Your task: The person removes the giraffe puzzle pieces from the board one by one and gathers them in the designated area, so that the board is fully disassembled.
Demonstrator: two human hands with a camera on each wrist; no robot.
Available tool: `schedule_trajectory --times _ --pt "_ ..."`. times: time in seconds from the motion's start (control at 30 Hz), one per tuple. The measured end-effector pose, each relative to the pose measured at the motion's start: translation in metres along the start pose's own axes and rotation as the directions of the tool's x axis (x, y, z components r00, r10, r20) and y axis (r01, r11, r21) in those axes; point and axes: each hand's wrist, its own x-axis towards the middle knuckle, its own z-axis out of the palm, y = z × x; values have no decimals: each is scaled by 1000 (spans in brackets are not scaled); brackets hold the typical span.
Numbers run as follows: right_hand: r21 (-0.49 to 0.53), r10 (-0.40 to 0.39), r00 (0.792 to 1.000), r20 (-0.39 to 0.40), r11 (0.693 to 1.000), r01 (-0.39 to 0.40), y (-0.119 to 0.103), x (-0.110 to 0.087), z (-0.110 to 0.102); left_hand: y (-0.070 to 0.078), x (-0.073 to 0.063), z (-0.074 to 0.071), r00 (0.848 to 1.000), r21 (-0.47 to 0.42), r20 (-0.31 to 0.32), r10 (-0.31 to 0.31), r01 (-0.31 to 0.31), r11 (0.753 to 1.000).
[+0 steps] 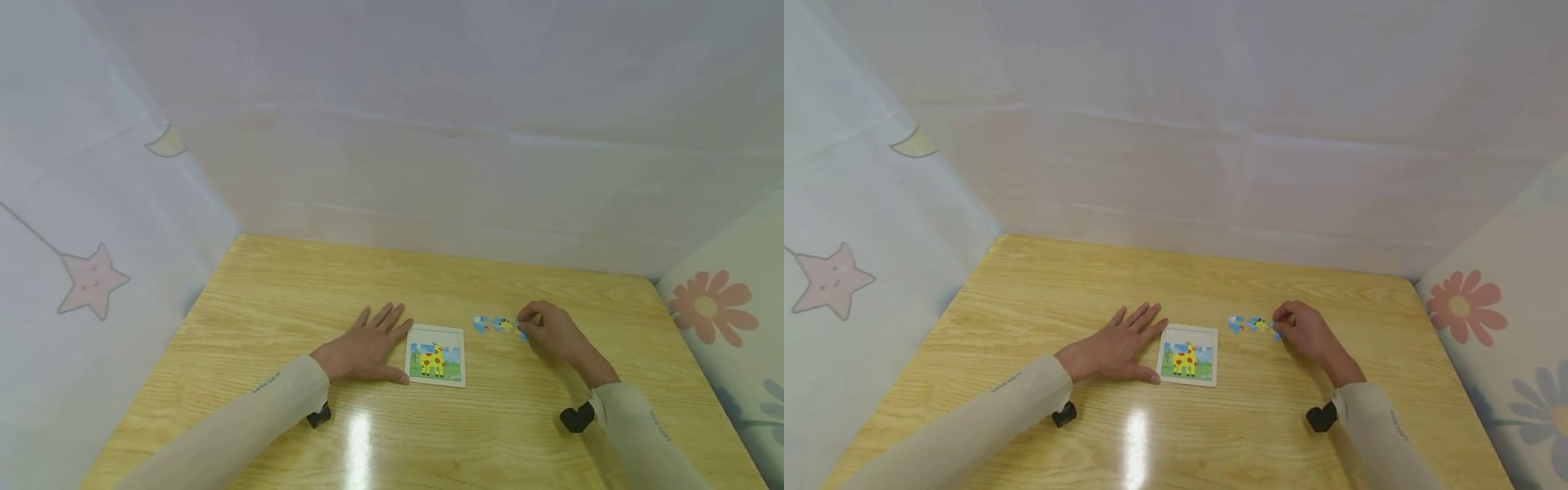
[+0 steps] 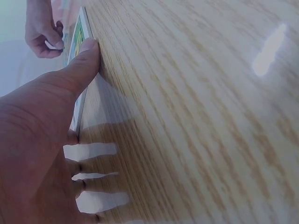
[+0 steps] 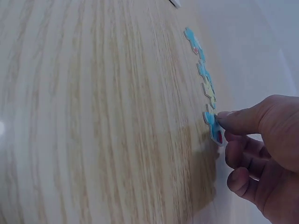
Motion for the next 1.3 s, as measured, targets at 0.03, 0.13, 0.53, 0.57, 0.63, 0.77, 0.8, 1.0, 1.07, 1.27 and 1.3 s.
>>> schedule_trajectory --times 0.03,0.13,0.53,0.57,0.63,0.77,0.8,1.0,1.07,1.27,1.3 --pt "-1 -4 1000 -9 1000 4 0 0 1 0 0 0 1000 1 1 -1 1 1000" --pt "-4 -34 999 -27 999 34 -3 -1 2 -1 0 1 1000 5 0 1 -1 1000" --pt "26 -158 987 0 987 158 -47 -2 21 -2 -1 1 1000 7 -8 8 -8 1000" --pt "29 -173 985 10 985 173 -52 -2 25 -2 -1 1 1000 6 -6 6 -6 1000" --pt "19 -215 976 24 977 214 -63 -2 32 -2 -1 1 1000 7 -4 3 -3 1000" --pt "2 -245 966 79 969 245 -82 -1 47 -1 -1 1 1000 11 0 -5 5 1000" --pt "-10 -245 965 93 969 247 -86 0 51 -1 0 1 1000 14 0 -6 6 1000" --pt "-95 -226 958 176 965 245 -111 3 71 -1 1 3 1000 23 1 -21 21 1000" --pt "-131 -231 953 194 957 259 -118 5 77 -2 1 3 1000 24 0 -22 22 999" --pt "-174 -261 935 239 936 305 -131 11 92 0 1 1 1000 43 1 -15 14 999" --pt "-172 -266 933 244 934 312 -132 11 93 0 1 0 1000 47 4 -14 13 999"
